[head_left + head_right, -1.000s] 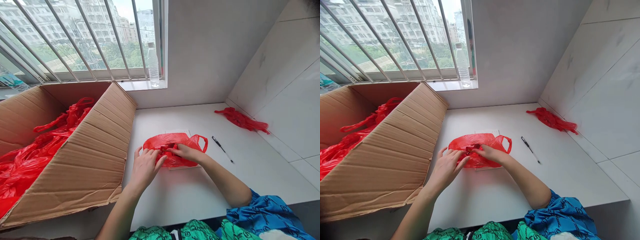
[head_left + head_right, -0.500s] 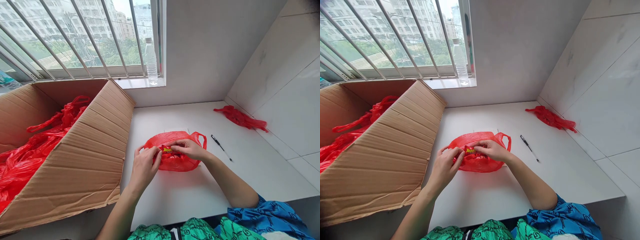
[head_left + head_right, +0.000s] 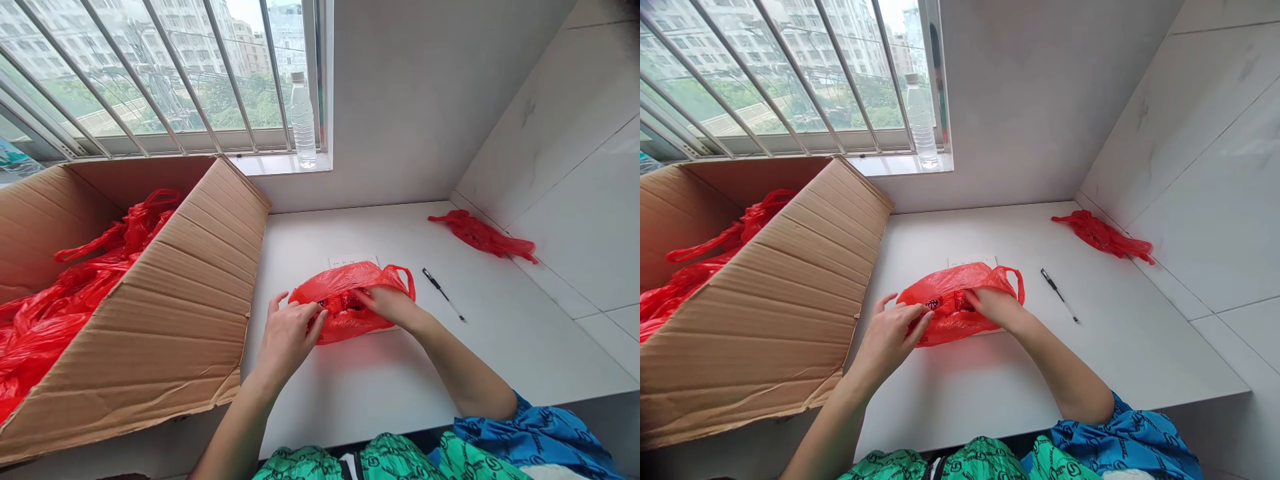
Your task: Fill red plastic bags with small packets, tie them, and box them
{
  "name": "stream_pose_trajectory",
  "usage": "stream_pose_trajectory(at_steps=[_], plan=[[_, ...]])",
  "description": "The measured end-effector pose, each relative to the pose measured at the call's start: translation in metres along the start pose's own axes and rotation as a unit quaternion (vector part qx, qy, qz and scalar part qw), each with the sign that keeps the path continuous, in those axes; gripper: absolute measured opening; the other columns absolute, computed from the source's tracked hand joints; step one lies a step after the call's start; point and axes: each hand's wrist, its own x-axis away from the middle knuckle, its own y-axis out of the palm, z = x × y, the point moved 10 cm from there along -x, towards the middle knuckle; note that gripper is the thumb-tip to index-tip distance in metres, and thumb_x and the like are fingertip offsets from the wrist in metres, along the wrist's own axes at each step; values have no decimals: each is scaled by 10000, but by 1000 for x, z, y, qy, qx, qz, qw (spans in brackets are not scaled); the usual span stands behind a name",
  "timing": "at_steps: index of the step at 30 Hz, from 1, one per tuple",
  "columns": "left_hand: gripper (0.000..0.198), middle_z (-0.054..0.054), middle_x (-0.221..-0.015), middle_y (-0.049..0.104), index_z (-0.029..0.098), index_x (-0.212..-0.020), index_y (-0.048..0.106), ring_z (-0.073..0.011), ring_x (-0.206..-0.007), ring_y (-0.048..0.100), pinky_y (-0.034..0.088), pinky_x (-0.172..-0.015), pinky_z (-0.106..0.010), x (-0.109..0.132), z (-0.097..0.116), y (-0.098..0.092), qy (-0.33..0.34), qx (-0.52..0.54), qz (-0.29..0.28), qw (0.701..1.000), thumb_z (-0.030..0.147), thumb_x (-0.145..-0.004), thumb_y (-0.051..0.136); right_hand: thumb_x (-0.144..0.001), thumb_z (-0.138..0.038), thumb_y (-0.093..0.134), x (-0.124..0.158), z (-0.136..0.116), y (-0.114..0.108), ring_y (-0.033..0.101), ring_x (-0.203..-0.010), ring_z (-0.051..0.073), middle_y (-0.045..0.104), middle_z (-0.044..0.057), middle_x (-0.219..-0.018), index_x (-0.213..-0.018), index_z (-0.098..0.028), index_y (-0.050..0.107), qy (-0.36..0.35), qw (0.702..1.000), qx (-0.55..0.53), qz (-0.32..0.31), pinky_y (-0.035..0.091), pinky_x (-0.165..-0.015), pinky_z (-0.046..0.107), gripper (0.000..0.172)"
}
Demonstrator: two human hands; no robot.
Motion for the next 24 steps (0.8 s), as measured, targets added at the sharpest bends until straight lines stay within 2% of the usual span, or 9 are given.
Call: stream_pose_trajectory(at_steps=[5,8,11,13,17,20,24], plan=[[211,-2,-757,749,245,-1009,649,-202,-714,681,300,-1058,-488,0,-3,9,-11,-36,-22,999,303,-979,448,-933,-314,492,19,4,9,633,-782,192,656,46,-921,-1002,-226,616,16,1000,-15,-13,465,-670,279,167],[180,-8,-703,723,211,-1051,595,-212,-703,671,319,-1034,-483,0,-3,18,-12,-61,-53,997,315,-962,479,-886,-237,534,25,0,18,638,-898,219,652,74,-1071,-1141,-234,589,2,999,-19,-43,475,-732,296,261],[189,-2,-695,704,208,-1083,557,-214,-738,659,328,-1015,-469,1,0,24,-3,-67,-69,995,327,-943,512,-871,-275,553,27,0,34,651,-867,216,662,50,-1099,-1272,-291,521,20,992,-36,-120,477,-662,285,403],[205,3,-695,697,211,-1110,544,-209,-742,649,327,-1008,-462,1,2,26,1,-68,-70,995,324,-943,509,-881,-286,527,28,-5,38,654,-825,190,671,6,-1076,-1261,-336,508,15,986,-58,-153,476,-634,265,384],[251,7,-716,697,204,-1177,522,-202,-753,641,319,-1014,-453,1,4,28,2,-68,-75,995,327,-959,494,-898,-251,473,28,-16,39,644,-834,168,668,-21,-1059,-1176,-322,530,-21,982,-95,-165,494,-691,272,293],[252,5,-717,695,191,-1168,520,-205,-760,645,315,-1028,-449,0,-1,24,-12,-75,-75,994,325,-956,506,-925,-307,483,24,-17,38,638,-899,186,659,2,-1095,-1195,-311,551,-42,988,-69,-131,509,-787,307,279],[204,1,-700,691,185,-1109,528,-212,-760,652,312,-1042,-454,-1,-11,15,-38,-92,-66,993,312,-951,509,-966,-361,456,14,-12,19,627,-931,230,655,71,-1033,-1093,-221,633,-58,997,57,16,488,-879,352,259]])
